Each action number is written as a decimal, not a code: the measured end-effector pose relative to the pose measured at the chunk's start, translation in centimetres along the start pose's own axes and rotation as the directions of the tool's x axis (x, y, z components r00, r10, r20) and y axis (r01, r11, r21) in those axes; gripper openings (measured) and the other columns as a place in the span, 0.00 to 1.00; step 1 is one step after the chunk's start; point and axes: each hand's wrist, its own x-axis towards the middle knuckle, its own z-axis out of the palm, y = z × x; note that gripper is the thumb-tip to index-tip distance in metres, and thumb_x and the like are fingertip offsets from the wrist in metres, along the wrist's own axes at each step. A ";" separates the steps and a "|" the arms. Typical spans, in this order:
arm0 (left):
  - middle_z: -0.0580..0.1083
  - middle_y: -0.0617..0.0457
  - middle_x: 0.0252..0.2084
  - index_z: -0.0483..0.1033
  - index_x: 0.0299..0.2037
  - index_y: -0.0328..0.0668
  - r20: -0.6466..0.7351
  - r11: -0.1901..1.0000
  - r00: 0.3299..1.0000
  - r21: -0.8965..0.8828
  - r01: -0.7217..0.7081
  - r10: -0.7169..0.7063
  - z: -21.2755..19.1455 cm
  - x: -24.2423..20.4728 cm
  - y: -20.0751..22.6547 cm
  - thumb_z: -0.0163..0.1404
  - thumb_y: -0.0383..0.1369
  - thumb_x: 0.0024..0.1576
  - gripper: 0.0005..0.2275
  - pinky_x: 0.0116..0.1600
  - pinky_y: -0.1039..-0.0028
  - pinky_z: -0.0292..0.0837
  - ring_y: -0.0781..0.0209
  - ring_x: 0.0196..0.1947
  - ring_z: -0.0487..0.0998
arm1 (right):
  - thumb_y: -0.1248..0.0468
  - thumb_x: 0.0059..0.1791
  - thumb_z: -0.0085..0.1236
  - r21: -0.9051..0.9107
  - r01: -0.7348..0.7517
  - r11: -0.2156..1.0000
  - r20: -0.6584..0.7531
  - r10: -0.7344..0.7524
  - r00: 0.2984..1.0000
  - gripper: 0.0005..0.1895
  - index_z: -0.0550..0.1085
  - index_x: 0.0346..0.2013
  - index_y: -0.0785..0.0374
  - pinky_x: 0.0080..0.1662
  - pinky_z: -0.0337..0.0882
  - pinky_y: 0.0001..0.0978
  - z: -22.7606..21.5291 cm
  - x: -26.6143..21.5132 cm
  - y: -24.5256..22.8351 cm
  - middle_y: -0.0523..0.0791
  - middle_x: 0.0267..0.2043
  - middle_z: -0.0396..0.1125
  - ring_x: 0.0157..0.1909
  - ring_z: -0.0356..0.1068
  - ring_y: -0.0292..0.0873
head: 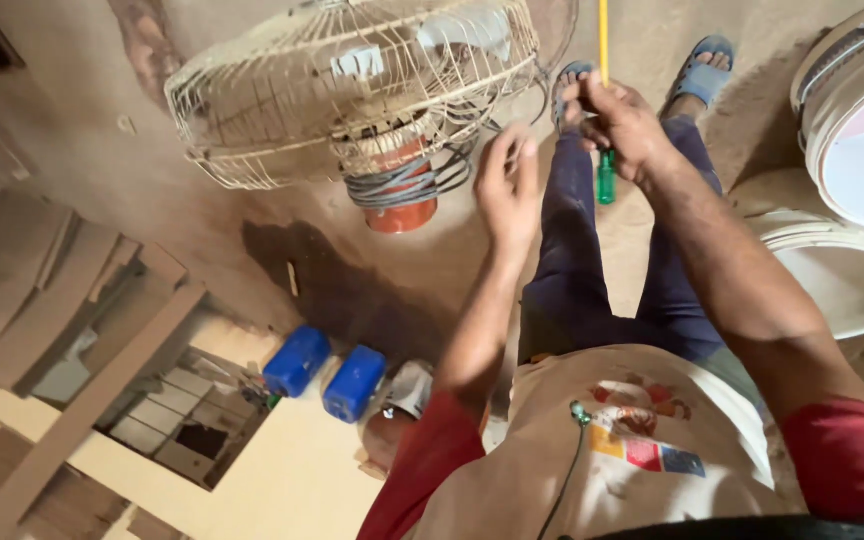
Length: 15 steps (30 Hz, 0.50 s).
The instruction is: The person uses a yellow-handled screwdriver to tighten screws on the wire cage of a standing fan. Another person assists by holding the fan steady. The person rotates around the fan to access different screws and continues tightening them.
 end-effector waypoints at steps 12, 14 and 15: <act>0.82 0.49 0.38 0.79 0.55 0.36 -0.207 0.971 0.978 0.238 0.014 0.036 8.0 5.4 -4.6 0.60 0.33 0.61 0.14 0.42 0.72 0.79 0.62 0.35 0.83 | 0.61 0.60 0.54 -0.544 0.209 0.813 -0.178 -0.355 0.918 0.13 0.75 0.57 0.62 0.28 0.58 0.20 -3.3 -1.5 1.0 0.37 0.43 0.71 0.26 0.57 0.25; 0.81 0.50 0.40 0.79 0.55 0.36 -0.223 0.967 0.969 0.251 -0.052 0.110 8.3 5.1 -5.4 0.59 0.32 0.63 0.13 0.45 0.72 0.80 0.64 0.36 0.83 | 0.62 0.60 0.54 -0.561 0.239 0.793 -0.171 -0.393 0.904 0.13 0.74 0.57 0.62 0.29 0.59 0.20 -3.7 -1.0 1.5 0.38 0.44 0.71 0.27 0.58 0.25; 0.81 0.50 0.40 0.78 0.54 0.37 -0.229 0.963 0.960 0.249 -0.101 0.161 8.3 4.8 -5.2 0.59 0.32 0.63 0.12 0.44 0.73 0.80 0.63 0.37 0.83 | 0.62 0.60 0.54 -0.584 0.255 0.770 -0.162 -0.419 0.893 0.13 0.74 0.58 0.63 0.31 0.60 0.20 -3.7 -0.9 1.7 0.38 0.44 0.71 0.29 0.59 0.26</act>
